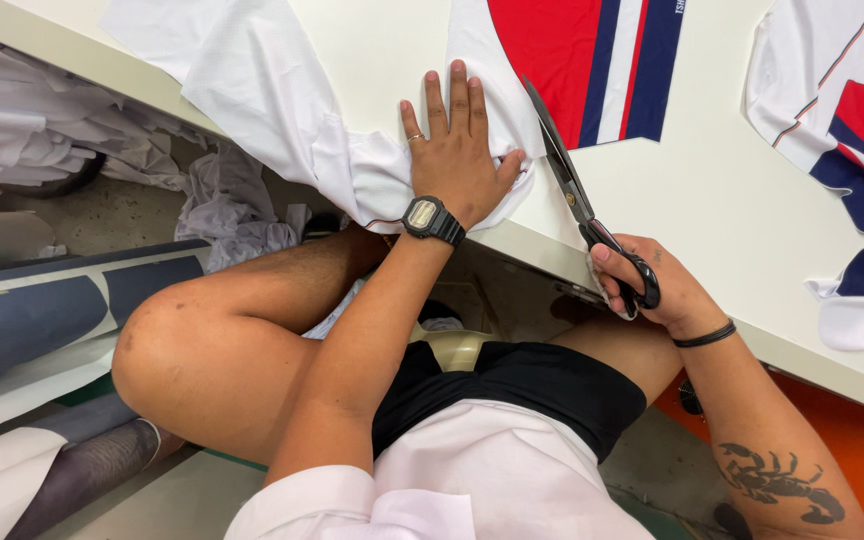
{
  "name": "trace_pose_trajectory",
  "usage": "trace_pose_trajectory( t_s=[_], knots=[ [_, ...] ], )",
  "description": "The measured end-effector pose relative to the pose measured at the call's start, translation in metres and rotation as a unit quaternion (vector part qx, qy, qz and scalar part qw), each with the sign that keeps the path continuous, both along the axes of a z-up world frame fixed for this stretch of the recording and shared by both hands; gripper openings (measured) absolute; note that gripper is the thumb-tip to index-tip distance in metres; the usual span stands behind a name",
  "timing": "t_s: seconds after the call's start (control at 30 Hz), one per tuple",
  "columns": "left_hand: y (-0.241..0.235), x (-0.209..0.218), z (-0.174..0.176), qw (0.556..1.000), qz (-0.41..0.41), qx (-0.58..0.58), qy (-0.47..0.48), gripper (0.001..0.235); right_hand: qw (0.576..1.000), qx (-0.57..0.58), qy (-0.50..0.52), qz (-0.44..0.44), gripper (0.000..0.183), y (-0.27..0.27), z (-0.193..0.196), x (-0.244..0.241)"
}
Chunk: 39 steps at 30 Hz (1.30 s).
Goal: The person uses large shears to cut a white fabric piece with red and blue stripes laid on a white table. They hold the fabric with one hand and cut along the edges, separating sections of the material.
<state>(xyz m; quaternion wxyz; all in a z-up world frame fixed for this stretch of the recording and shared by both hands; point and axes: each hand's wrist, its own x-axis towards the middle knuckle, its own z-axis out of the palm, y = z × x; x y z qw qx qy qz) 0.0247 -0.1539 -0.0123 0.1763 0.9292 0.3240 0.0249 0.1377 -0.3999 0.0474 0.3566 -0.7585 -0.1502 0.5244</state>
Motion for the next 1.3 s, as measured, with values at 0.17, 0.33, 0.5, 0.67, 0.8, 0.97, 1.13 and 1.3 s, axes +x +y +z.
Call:
trace_pose_trajectory(
  t_s=[0.17,0.33,0.5,0.67,0.8,0.97,1.13,1.3],
  knots=[
    [0.0,0.0,0.003,1.0,-0.001,0.001,0.007,0.099,1.0,-0.009,-0.012,0.01,0.049,0.002,0.004,0.001],
    [0.0,0.001,0.005,1.0,-0.003,-0.001,0.025,0.099,0.998,-0.043,-0.047,0.018,0.045,0.005,0.011,0.003],
    [0.0,0.0,0.007,1.0,-0.002,-0.003,0.029,0.098,0.99,-0.086,-0.097,0.052,0.051,0.008,0.018,0.008],
    [0.001,0.0,0.013,1.0,-0.002,-0.004,0.03,0.1,0.988,-0.085,-0.108,0.073,0.048,0.01,0.02,0.017],
    [0.006,0.007,0.021,0.995,-0.002,-0.036,0.089,0.103,0.987,-0.084,-0.105,0.083,0.046,0.009,0.018,0.023],
    [0.032,0.032,0.027,0.999,0.037,-0.022,0.013,0.101,0.994,-0.065,-0.055,0.065,0.045,0.002,0.01,0.025],
    [0.051,0.03,0.017,0.999,-0.009,0.006,0.034,0.109,0.998,0.023,0.033,0.054,0.043,0.006,0.004,0.029],
    [0.047,0.026,0.004,0.999,-0.012,0.018,0.05,0.112,0.998,-0.002,0.0,0.06,0.048,0.013,-0.001,0.029]
  ],
)
